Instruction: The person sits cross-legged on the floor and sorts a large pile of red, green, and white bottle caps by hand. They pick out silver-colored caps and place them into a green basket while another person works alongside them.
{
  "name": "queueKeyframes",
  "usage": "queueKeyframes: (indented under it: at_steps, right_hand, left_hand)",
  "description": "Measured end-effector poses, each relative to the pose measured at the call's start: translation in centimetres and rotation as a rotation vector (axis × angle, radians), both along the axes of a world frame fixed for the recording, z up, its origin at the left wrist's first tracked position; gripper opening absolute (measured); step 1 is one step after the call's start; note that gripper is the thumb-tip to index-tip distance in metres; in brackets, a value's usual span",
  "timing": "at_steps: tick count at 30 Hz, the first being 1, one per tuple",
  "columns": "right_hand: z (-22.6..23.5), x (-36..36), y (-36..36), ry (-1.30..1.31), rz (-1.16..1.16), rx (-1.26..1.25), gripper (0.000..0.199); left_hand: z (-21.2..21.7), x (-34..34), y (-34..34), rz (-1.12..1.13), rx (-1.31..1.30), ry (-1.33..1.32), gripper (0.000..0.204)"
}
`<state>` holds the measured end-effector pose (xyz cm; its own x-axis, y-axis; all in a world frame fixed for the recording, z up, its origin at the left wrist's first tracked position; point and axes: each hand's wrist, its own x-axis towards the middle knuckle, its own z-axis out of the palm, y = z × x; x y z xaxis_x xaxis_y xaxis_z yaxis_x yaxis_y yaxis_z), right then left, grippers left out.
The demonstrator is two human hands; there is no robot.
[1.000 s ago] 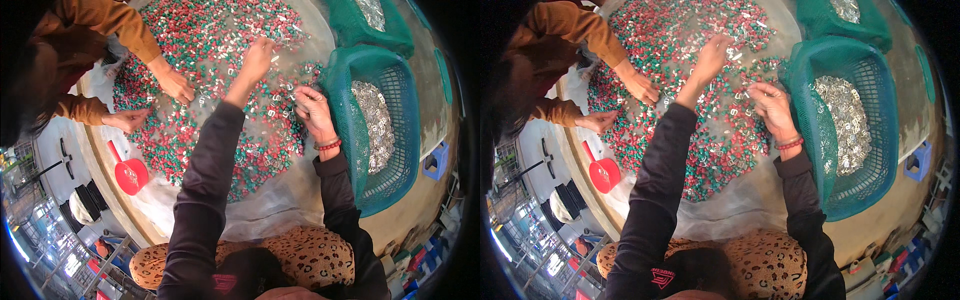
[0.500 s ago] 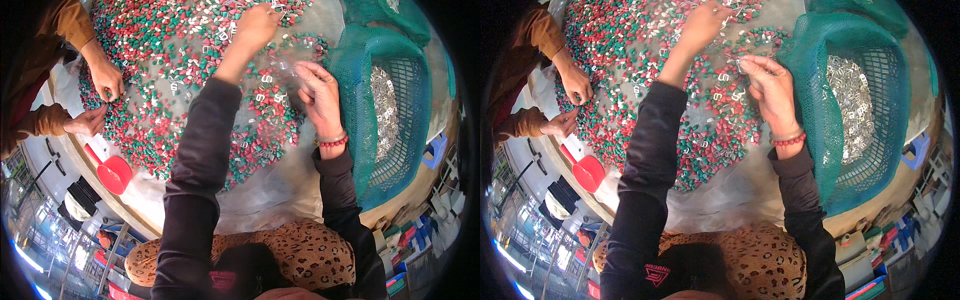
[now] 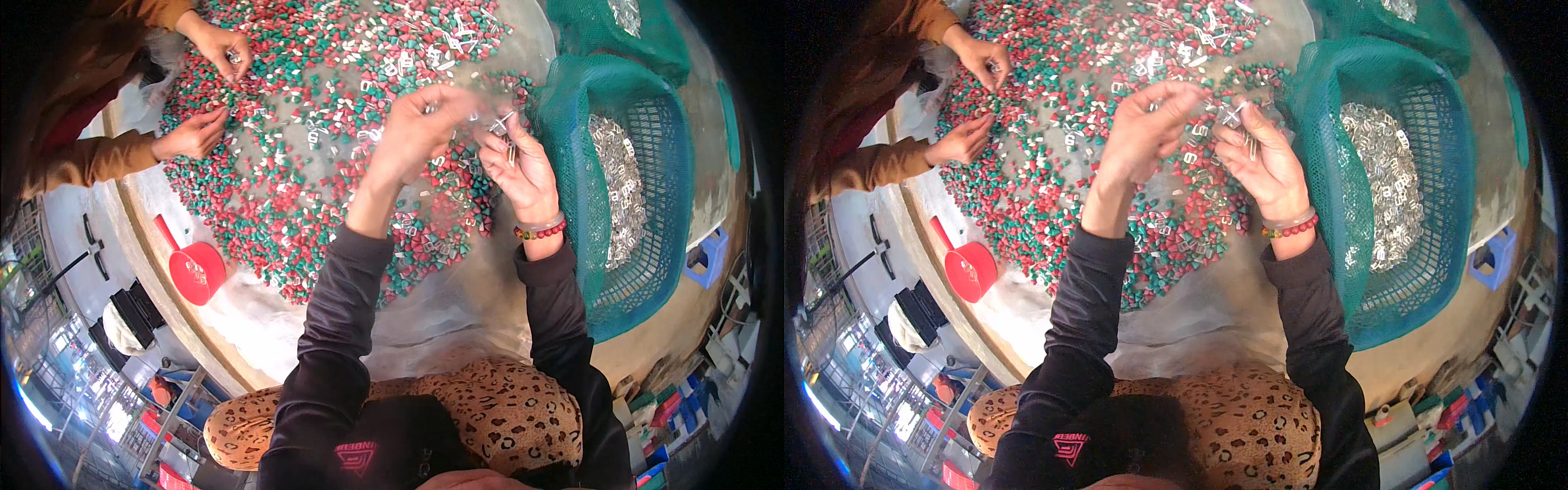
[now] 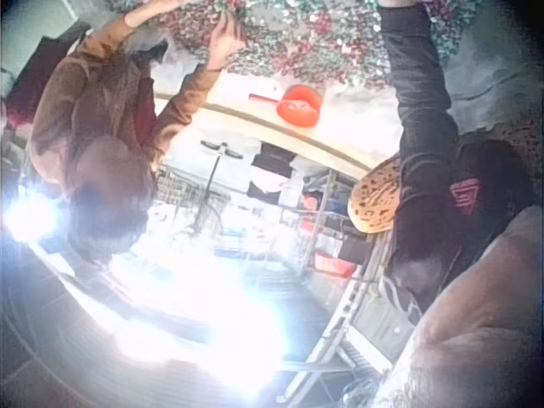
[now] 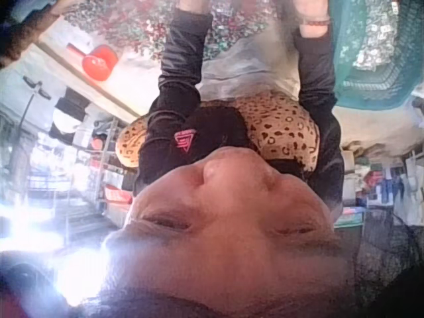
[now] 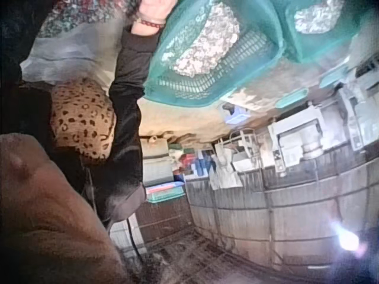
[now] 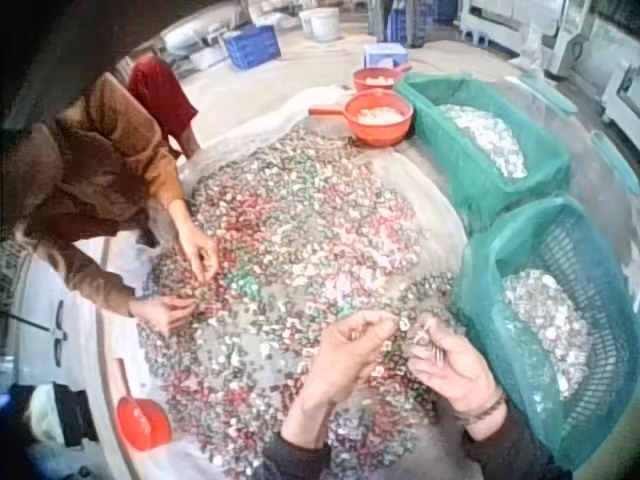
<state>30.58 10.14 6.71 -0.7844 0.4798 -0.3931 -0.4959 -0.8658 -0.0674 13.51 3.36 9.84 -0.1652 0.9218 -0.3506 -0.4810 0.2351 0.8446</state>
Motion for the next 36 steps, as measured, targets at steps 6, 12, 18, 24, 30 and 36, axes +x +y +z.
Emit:
queueKeyframes:
  at_steps: [6,12,18,24,30,36]
  right_hand:
    - [1.9,0.4,-1.9,-0.123,-0.007,0.102,0.014]
    - [3.1,0.1,-3.8,-0.066,0.066,0.174,0.021]
    - [3.5,-0.2,-5.4,0.019,0.112,0.134,0.019]
    - [4.2,-0.8,-6.5,-0.102,0.135,0.149,0.015]
    - [6.0,-0.9,-6.8,-0.274,0.135,0.280,0.013]
    - [7.3,-0.9,-7.2,-0.326,0.223,0.240,0.013]
  left_hand:
    - [3.4,2.6,-2.9,-0.022,0.099,1.006,0.030]
    - [5.2,2.4,-6.2,0.012,-0.004,0.912,0.019]
    - [5.4,2.6,-7.4,0.203,0.242,1.044,0.016]
    - [5.6,2.2,-8.4,0.245,0.118,1.109,0.013]
    - [5.4,2.1,-9.2,0.291,0.313,1.330,0.012]
    - [4.3,1.5,-9.3,0.384,0.194,1.251,0.013]
